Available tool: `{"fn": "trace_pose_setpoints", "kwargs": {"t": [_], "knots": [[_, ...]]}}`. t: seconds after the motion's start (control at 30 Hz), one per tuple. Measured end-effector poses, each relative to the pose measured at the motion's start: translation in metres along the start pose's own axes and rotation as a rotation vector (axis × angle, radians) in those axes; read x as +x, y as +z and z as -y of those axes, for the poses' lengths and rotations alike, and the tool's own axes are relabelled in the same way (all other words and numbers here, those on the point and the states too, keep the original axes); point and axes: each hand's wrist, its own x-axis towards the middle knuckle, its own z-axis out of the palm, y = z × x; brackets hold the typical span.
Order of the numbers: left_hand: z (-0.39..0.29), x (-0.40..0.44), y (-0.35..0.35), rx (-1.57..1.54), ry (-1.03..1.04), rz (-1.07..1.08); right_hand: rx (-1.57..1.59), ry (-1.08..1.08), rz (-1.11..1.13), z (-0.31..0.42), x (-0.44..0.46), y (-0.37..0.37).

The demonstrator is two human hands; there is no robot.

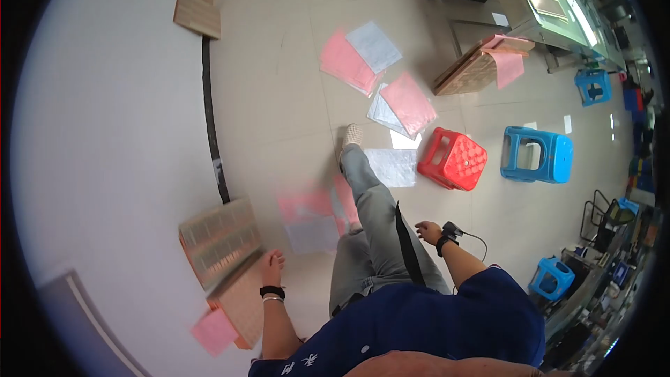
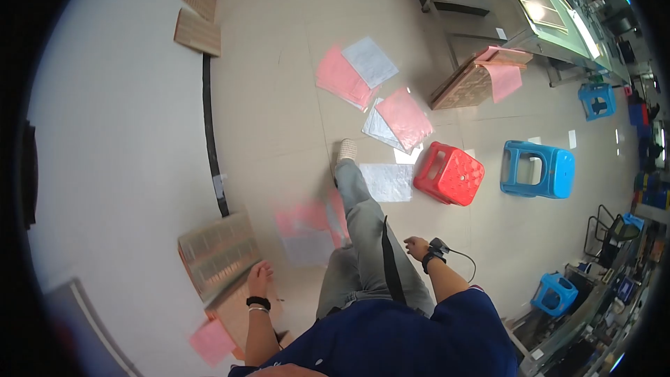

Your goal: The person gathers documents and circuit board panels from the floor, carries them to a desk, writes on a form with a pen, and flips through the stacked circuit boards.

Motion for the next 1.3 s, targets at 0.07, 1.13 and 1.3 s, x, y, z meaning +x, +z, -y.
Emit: {"fn": "trace_pose_setpoints", "kwargs": {"t": [0.07, 1.13, 1.3], "knots": [[-0.041, 0.032, -0.023, -0.010, 0.011, -0.082, 0.006, 0.074, 0.010, 0.010, 0.020, -0.009], [-0.839, 0.533, 0.170, 1.407, 1.223, -0.312, 1.106, 0.347, -0.709, 0.395, 0.179, -0.012], [-0.874, 0.553, 0.276, 1.041, 1.272, 0.052, 1.313, 0.368, -0.808, 0.372, 0.211, 0.015]]}}
